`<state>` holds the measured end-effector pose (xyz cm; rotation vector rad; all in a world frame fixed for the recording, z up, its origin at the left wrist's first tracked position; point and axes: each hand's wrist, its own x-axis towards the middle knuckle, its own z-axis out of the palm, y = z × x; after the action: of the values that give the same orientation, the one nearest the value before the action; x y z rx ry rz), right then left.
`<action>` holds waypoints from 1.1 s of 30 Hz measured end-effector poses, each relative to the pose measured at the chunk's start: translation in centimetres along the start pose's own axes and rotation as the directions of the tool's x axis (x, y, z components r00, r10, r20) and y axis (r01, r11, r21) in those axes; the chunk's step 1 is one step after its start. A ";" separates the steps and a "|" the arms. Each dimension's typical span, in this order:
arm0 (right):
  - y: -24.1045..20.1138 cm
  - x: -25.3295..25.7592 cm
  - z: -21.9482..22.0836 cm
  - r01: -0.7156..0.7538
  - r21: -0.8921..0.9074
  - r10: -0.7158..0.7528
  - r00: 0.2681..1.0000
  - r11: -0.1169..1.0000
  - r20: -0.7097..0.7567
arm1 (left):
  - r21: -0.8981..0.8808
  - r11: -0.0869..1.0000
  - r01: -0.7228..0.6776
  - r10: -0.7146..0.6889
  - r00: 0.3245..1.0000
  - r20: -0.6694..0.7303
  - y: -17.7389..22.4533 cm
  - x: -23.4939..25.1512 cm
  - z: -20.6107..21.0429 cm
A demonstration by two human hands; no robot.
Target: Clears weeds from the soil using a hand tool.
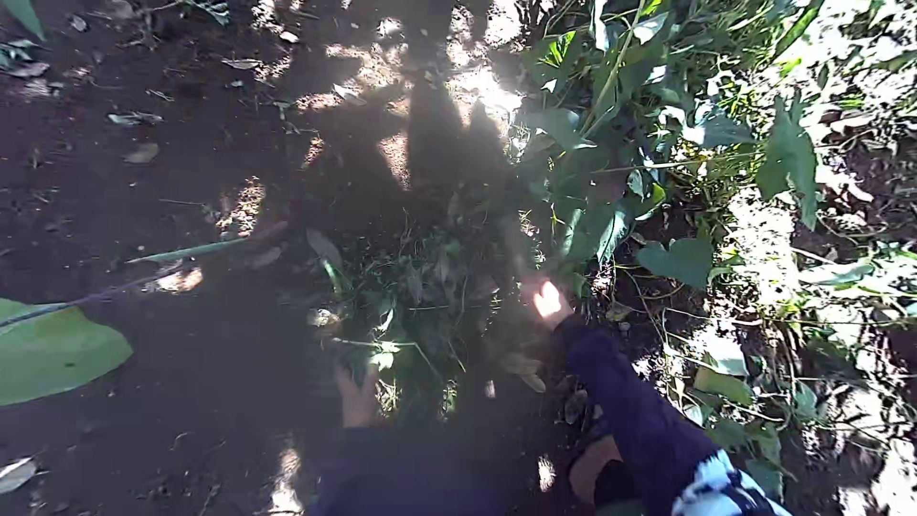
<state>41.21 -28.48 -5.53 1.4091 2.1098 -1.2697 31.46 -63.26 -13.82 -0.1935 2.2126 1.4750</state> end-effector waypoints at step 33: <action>3.2 -12.8 14.5 -0.272 0.290 0.136 0.900 0.918 0.414 | -0.165 0.940 0.299 -0.321 0.938 -0.132 8.3 3.8 8.1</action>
<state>46.90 -47.19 -6.91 1.3277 1.4870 -1.7180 27.57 -51.98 -11.13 -0.6967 2.0738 1.4795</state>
